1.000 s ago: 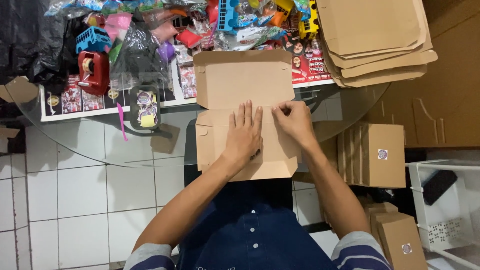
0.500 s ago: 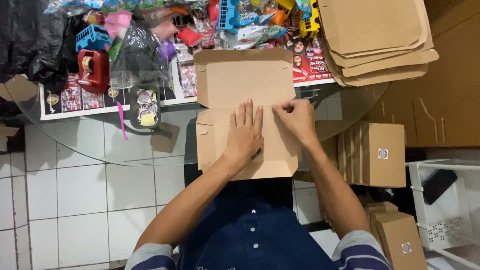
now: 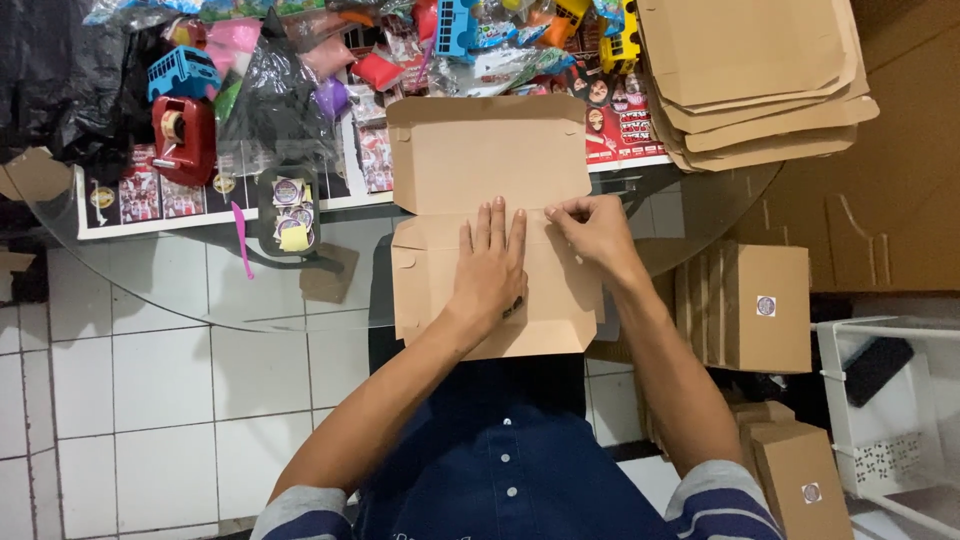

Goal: The person assembles a flat cardboard box by folding the side flaps and tucking the tabs into the slots to form the box structure. They then fold the top flaps inward and secure them by tucking the tabs into the corresponding slots.

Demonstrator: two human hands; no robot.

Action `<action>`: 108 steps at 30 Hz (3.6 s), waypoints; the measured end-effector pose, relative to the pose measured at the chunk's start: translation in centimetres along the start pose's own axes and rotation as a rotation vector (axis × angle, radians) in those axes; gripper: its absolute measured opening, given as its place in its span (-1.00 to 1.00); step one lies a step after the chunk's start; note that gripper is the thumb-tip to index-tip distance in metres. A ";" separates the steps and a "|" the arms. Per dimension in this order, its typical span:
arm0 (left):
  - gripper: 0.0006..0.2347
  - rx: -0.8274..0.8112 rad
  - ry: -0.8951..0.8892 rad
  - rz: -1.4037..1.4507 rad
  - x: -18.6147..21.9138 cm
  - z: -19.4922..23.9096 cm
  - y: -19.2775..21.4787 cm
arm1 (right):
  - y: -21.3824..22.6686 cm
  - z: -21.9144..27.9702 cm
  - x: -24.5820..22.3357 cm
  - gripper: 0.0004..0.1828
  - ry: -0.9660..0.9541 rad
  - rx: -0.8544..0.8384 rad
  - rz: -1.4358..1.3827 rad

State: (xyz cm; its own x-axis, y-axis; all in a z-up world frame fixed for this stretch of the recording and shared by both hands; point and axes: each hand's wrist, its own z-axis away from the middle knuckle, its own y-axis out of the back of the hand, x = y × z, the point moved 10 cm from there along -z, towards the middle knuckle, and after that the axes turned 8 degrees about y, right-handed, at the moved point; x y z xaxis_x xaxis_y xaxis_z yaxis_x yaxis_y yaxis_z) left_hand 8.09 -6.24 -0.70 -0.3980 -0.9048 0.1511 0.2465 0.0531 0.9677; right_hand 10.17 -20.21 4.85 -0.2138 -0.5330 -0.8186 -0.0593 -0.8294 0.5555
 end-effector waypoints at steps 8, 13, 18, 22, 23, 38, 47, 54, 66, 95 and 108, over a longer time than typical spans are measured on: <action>-0.29 -0.007 0.001 0.000 -0.1 0.0 -0.1 | -0.4 -1.0 1.1 -0.84 0.049 0.034 0.064; -0.30 -0.016 0.003 0.003 0.0 0.0 0.1 | -0.3 -1.3 1.0 -0.86 0.070 0.030 0.087; -0.30 0.003 0.000 -0.008 -0.1 -0.2 -0.3 | -0.3 -1.4 1.1 -0.87 0.049 0.032 0.112; -0.30 -0.009 0.002 0.001 0.0 0.0 0.1 | -0.2 -1.5 1.0 -0.87 0.054 0.018 0.116; -0.30 -0.008 0.003 -0.003 0.0 0.0 0.1 | -0.3 -1.6 1.0 -0.87 0.060 0.016 0.121; -0.36 -0.074 0.036 -0.046 0.8 0.0 0.8 | 0.1 -1.3 0.3 -0.84 0.053 0.046 0.194; -0.56 -0.082 0.074 0.073 0.7 -0.1 2.1 | 1.6 -0.5 -1.2 -0.70 0.031 0.051 0.254; -0.64 -0.135 0.055 0.070 0.1 -0.7 1.6 | 1.4 -0.4 -1.5 -0.65 -0.033 -0.007 0.320; -0.64 -0.184 -0.004 0.102 -0.7 0.3 4.1 | 2.0 -0.4 1.2 -0.63 -0.148 0.089 0.293; -0.44 -0.326 -0.028 0.020 -1.1 2.7 8.8 | -4.9 4.0 -2.6 -0.78 0.606 0.103 1.217; -0.30 -0.337 -0.069 -0.030 -0.9 1.5 6.8 | -4.4 4.1 -2.4 -0.76 0.535 0.059 1.085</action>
State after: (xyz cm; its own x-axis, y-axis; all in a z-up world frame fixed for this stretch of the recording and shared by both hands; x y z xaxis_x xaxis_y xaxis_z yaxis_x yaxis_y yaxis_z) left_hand 8.83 -4.44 6.05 -0.4660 -0.8723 0.1479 0.5071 -0.1264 0.8526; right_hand 6.97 -14.63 4.96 0.2494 -0.9600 0.1277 -0.1462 0.0930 0.9849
